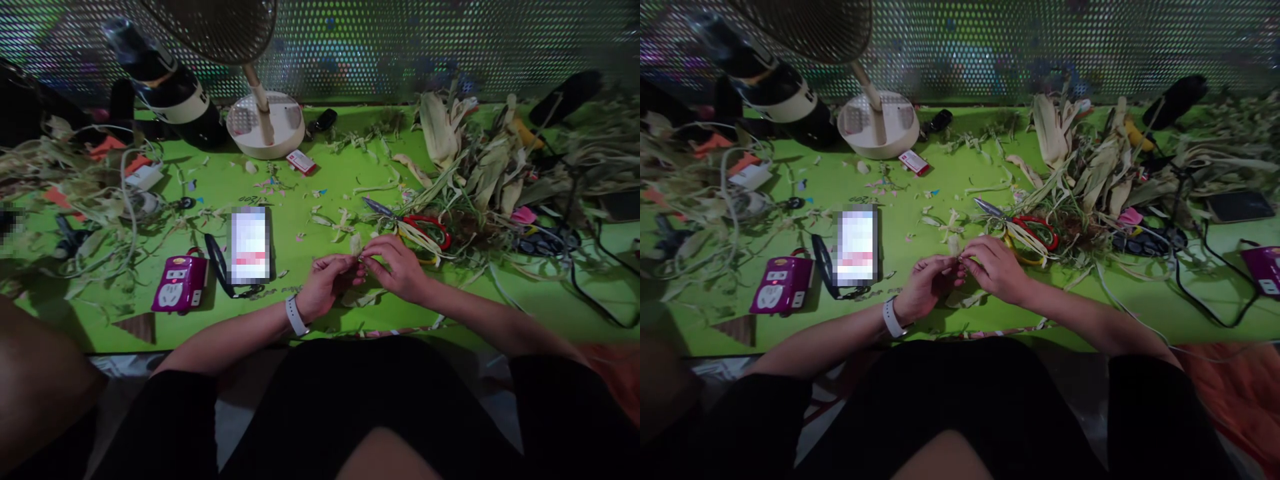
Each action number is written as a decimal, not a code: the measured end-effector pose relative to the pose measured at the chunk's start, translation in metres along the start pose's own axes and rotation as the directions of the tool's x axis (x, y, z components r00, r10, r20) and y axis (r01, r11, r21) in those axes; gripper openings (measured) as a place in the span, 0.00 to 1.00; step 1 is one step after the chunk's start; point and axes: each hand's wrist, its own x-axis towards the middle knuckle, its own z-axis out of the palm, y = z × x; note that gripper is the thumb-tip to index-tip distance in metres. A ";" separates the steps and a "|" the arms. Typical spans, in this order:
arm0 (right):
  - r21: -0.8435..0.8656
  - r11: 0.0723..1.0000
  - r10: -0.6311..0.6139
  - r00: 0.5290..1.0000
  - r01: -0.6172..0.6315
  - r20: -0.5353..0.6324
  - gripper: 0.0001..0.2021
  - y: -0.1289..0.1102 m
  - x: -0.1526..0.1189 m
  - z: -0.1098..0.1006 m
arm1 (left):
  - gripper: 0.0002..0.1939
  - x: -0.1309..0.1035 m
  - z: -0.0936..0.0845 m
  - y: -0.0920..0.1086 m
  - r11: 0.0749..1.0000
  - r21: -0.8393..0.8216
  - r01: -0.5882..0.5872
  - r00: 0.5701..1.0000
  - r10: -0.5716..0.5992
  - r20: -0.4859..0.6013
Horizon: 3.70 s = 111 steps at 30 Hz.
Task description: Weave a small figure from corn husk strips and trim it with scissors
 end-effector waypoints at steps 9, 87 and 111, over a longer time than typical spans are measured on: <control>0.093 0.995 0.036 0.999 -0.034 -0.021 0.03 0.001 0.001 0.002 | 0.14 0.001 0.001 -0.001 0.999 0.030 -0.041 0.999 0.041 0.012; -0.454 0.778 -0.463 0.885 0.434 0.053 0.07 0.028 0.019 0.009 | 0.11 0.021 -0.007 0.012 0.991 0.003 -0.131 0.991 0.131 -0.022; -0.330 0.844 -0.416 0.905 0.422 0.094 0.10 0.031 0.017 0.009 | 0.06 0.020 -0.007 0.015 0.998 -0.004 -0.056 0.998 0.056 -0.016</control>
